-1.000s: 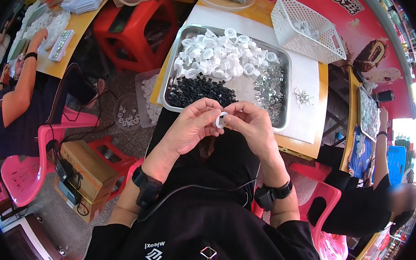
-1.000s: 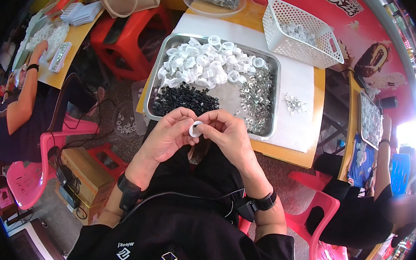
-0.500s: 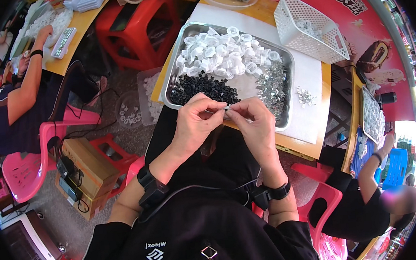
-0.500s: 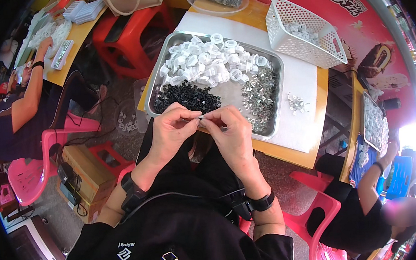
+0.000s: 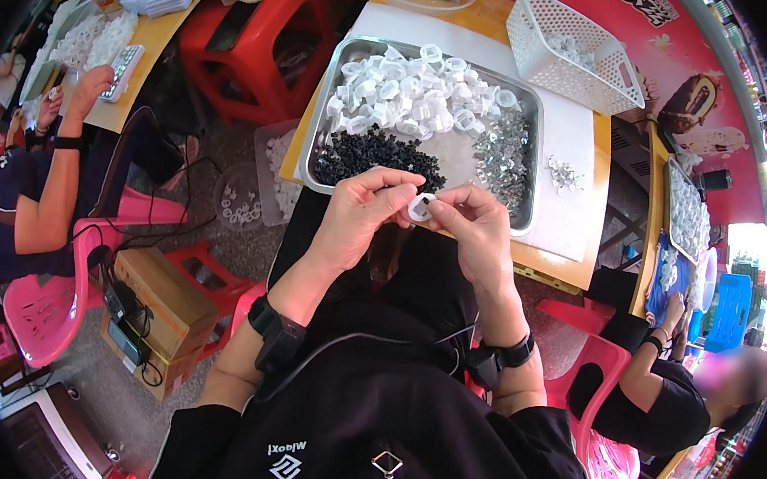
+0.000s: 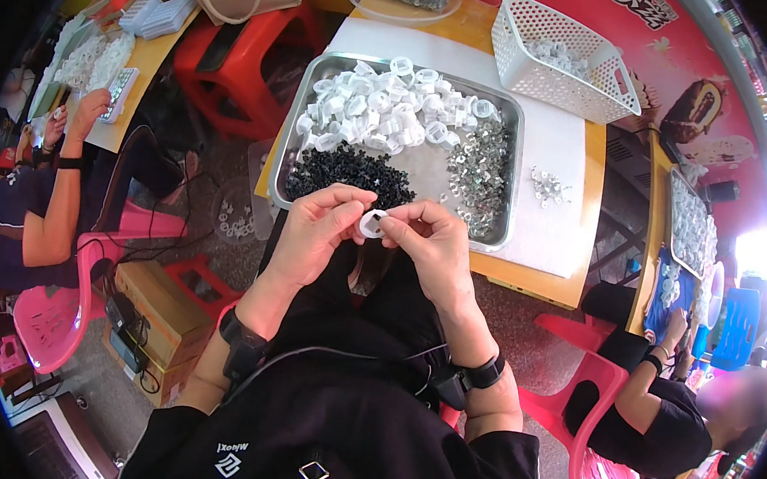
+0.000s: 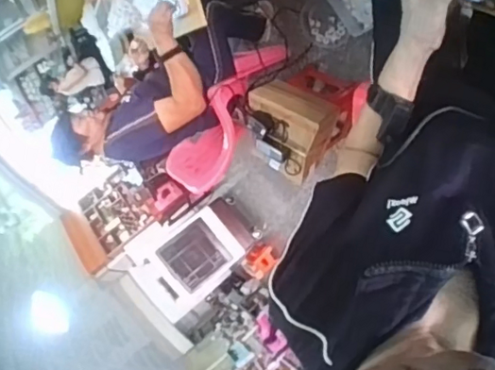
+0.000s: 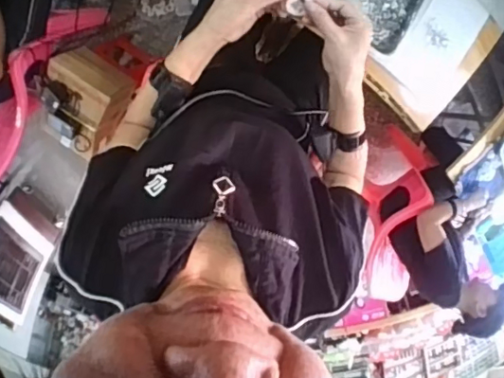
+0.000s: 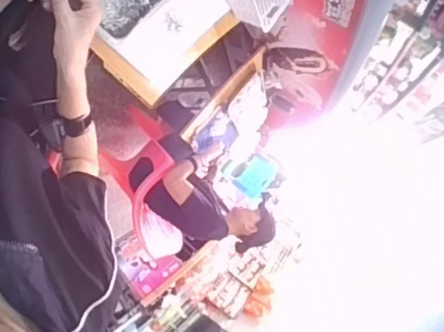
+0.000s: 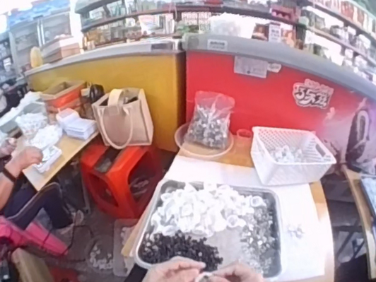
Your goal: Assembling small black and white plastic components, likely for footwear manufacturing.
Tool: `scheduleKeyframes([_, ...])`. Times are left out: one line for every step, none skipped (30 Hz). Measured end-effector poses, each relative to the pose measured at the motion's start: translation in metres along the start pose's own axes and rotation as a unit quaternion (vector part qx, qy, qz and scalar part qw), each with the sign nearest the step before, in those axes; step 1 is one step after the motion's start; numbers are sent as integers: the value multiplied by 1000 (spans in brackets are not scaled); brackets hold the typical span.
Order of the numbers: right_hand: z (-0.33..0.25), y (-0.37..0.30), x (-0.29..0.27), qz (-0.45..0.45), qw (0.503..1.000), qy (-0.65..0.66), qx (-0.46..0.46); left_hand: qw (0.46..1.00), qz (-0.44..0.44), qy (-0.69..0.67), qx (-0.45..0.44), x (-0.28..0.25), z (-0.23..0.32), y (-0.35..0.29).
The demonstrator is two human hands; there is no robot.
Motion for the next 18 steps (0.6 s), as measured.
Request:
scheduleKeyframes([8,0,1,-13,995,98,25,999,-26,18,-5,1,-3,0])
scheduleKeyframes([9,0,2,-12,995,97,24,999,-27,18,-5,3,-4,0])
scheduleKeyframes([10,0,5,-16,993,119,23,999,-32,7,-18,8,-7,0])
scheduleKeyframes([11,0,8,-19,990,140,21,999,-37,-5,-30,13,-11,0])
scheduleKeyframes([8,-1,14,-20,990,138,21,1000,-11,-18,-21,14,-16,-1])
scheduleKeyframes([-3,-3,17,-1,996,84,3,1000,-12,-18,-19,13,-17,-1])
scheduleKeyframes([-11,-5,18,18,999,30,-15,999,-13,-25,-22,13,-19,-1])
scheduleKeyframes([-12,-6,19,17,999,28,-16,999,-15,-31,-24,13,-19,-1])
scheduleKeyframes([-31,-8,22,18,978,-177,-105,999,-14,-32,-23,13,-19,0])
scheduleKeyframes([-46,-13,33,19,908,-373,-190,1000,-3,-16,-22,12,-18,-1])
scheduleKeyframes([-50,-14,37,14,892,-396,-219,1000,8,1,-21,10,-17,-1])
scheduleKeyframes([-51,-13,37,12,891,-396,-219,1000,9,0,-20,10,-16,-2])
scheduleKeyframes([-55,-14,43,1,860,-441,-257,999,23,9,-29,7,-15,-4])
scheduleKeyframes([-59,-16,49,-10,824,-484,-294,998,36,17,-38,5,-16,-5])
scheduleKeyframes([-59,-15,50,-12,824,-485,-293,999,37,15,-37,5,-15,-5])
scheduleKeyframes([-58,-15,53,-23,821,-485,-300,997,49,41,-30,2,-14,-6])
scheduleKeyframes([-58,-14,56,-35,819,-484,-307,995,63,68,-22,0,-12,-7])
scheduleKeyframes([-59,-14,57,-38,818,-484,-307,995,65,66,-21,-2,-13,-8])
Point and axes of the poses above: each hand's wrist, its own y-axis towards the middle knuckle, its own x-axis out of the palm, z = x × y, the point moved 7 cm from there along y, towards the middle knuckle, and after that the axes turned 11 degrees about -z, right-handed, at the moved point
